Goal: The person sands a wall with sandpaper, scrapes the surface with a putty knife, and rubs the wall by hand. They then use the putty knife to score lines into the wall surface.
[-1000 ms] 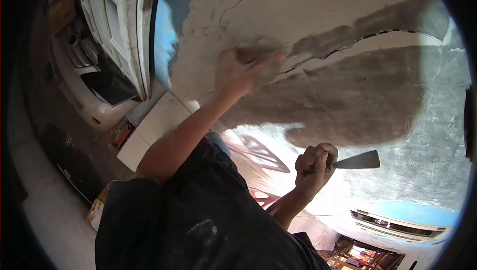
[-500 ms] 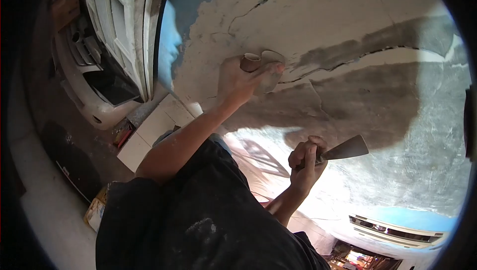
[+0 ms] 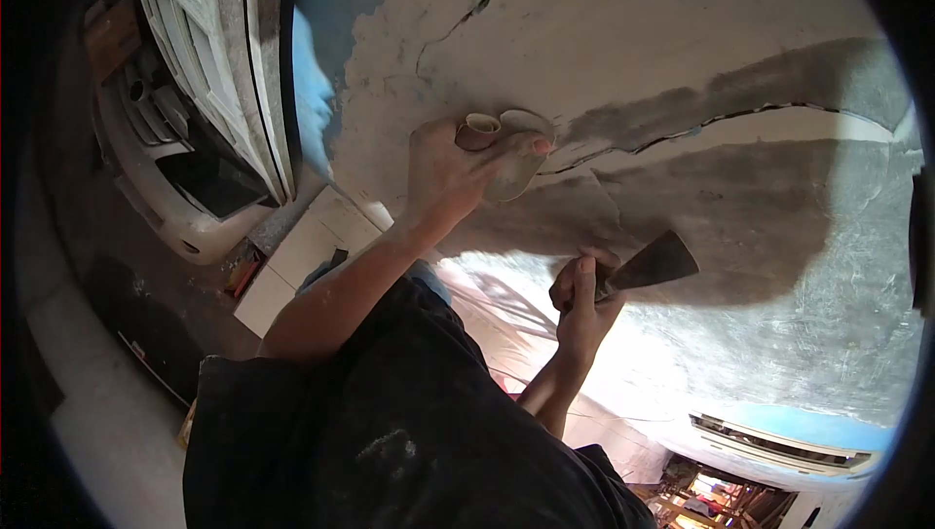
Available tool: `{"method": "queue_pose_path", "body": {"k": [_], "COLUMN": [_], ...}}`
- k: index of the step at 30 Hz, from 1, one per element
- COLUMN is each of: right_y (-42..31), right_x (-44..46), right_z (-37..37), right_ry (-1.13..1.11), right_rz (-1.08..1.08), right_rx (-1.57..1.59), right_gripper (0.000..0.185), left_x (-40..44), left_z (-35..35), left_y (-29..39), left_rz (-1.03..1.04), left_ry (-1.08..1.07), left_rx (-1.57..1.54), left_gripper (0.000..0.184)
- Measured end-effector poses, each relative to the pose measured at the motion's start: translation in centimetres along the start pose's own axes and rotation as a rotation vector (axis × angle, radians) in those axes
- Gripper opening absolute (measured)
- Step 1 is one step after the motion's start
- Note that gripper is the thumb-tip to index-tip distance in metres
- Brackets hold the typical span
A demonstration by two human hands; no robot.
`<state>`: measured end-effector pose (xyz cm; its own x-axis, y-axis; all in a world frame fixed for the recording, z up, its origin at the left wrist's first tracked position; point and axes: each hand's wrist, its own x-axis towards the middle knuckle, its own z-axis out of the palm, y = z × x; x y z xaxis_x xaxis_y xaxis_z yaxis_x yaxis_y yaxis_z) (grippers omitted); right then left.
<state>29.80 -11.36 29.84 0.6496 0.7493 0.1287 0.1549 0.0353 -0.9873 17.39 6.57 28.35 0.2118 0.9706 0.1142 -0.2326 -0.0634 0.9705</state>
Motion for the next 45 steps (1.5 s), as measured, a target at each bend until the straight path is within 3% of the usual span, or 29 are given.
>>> {"method": "queue_pose_path", "body": {"k": [4, 10, 13, 16, 19, 22, 25, 28, 31, 34, 37, 40, 45], "right_y": [-0.7, -0.9, -0.4, -0.2, -0.3, 0.0, 1.0, 0.1, -0.1, 0.2, 0.8, 0.8, 0.2], "right_x": [0.6, 0.9, 0.6, 0.4, 0.3, 0.2, -0.1, -0.2, -0.3, -0.3, -0.3, -0.3, 0.2], "right_z": [1.7, 1.9, 1.7, 1.9, 1.6, 1.3, 1.2, 1.8, 1.2, 1.4, 1.0, 1.8, 1.5], "right_ry": [-0.067, -0.054, -0.073, -0.110, -0.139, -0.090, -0.097, -0.111, -0.139, -0.091, -0.107, -0.138, -0.132], "right_rz": [0.037, 0.022, 0.053, 0.071, 0.013, 0.090, 0.086, 0.089, 0.068, 0.103, 0.108, 0.122, 0.122], "right_rx": [0.042, -0.068, -0.038, -0.035, -0.084, -0.074, -0.090, -0.109, -0.080, -0.095, -0.087, -0.071, -0.128], "right_gripper": [0.016, 0.015, 0.016, 0.018, 0.019, 0.020, 0.021, 0.017, 0.017, 0.017, 0.022, 0.021, 0.018], "left_x": [0.0, -0.3, 0.2, 0.0, -0.3, 0.0, -0.2, 0.7, -0.2, -0.3, -0.6, 0.2, -0.4], "left_z": [0.0, 0.1, -0.2, -0.8, -0.5, -0.7, 0.3, 0.9, 0.2, -0.9, 0.5, 1.4, -0.2], "left_y": [3.7, 0.5, 1.1, 3.3, 1.0, 1.9, 3.5, 6.2, 1.6, 2.5, 0.5, 3.7, 0.3], "left_rz": [-0.097, -0.027, -0.043, -0.185, -0.014, -0.099, -0.058, -0.059, -0.021, -0.210, 0.030, 0.031, 0.003], "left_ry": [-0.055, 0.009, -0.042, -0.113, -0.025, -0.065, -0.010, -0.089, -0.016, -0.063, 0.058, -0.028, -0.012], "left_rx": [0.147, -0.077, 0.068, 0.100, 0.046, -0.007, -0.013, -0.051, -0.122, 0.235, -0.059, 0.023, 0.072], "left_gripper": [0.034, 0.039, 0.038, 0.036, 0.034, 0.034, 0.035, 0.033, 0.028, 0.022, 0.029, 0.030, 0.028]}}
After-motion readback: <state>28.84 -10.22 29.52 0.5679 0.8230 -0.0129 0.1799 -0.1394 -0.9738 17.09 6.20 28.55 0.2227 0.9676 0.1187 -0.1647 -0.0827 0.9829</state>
